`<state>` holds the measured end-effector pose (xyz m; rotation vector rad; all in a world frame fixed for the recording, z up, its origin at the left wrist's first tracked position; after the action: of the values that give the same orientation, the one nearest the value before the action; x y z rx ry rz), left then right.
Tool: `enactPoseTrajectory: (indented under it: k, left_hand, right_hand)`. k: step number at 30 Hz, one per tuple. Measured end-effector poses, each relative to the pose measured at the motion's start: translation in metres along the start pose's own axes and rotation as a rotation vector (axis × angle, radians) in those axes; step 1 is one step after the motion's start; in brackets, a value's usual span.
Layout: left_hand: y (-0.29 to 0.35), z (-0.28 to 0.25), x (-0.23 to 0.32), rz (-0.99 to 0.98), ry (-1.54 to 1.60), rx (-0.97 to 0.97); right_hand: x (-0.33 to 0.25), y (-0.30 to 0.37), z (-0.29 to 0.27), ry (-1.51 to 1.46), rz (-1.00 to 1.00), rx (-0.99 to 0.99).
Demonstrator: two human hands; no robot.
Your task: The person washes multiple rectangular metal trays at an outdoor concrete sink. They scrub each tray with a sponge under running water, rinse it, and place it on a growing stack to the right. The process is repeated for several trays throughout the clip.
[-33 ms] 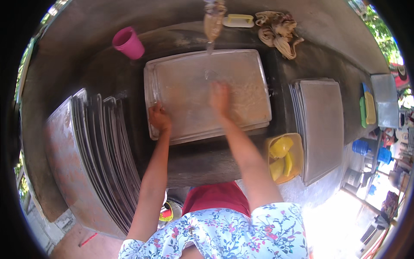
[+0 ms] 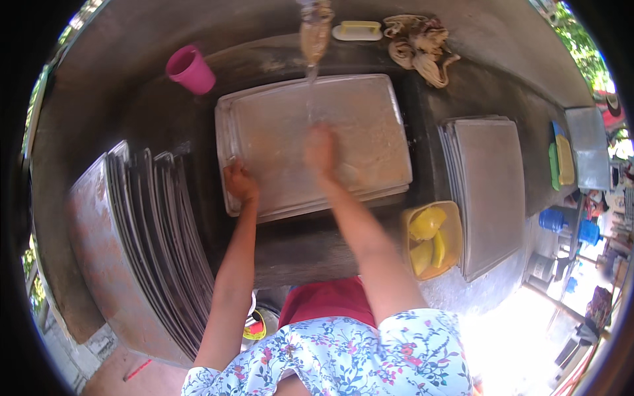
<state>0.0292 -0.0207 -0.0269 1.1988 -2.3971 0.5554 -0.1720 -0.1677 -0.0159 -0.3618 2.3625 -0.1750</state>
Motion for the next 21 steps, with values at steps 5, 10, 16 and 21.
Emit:
enactPoseTrajectory:
  k: [5, 10, 16, 21]
  left_hand:
    - [0.009, 0.007, -0.002, 0.087, 0.057, 0.101]
    - [0.012, 0.005, 0.002, 0.231, -0.054, 0.098]
    - [0.012, 0.009, 0.004, 0.179, -0.105, 0.086]
    - [0.012, 0.007, 0.004, 0.184, -0.106, 0.100]
  right_hand:
    - [-0.028, 0.061, 0.024, 0.429, -0.547, -0.101]
    - [0.060, 0.029, -0.073, 0.626, -0.085, 0.108]
    - [0.103, -0.105, -0.042, 0.778, -0.050, 0.060]
    - [0.015, -0.009, 0.035, 0.501, -0.192, -0.208]
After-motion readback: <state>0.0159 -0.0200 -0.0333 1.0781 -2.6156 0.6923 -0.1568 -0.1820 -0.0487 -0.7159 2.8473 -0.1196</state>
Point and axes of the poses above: each hand's wrist, its own y-axis away from the middle knuckle, its own z-axis out of the palm, x = y × z, the point moved 4 cm from there along -y, towards the middle knuckle, and after that the axes turned 5 degrees about y, right-handed, at the moved point
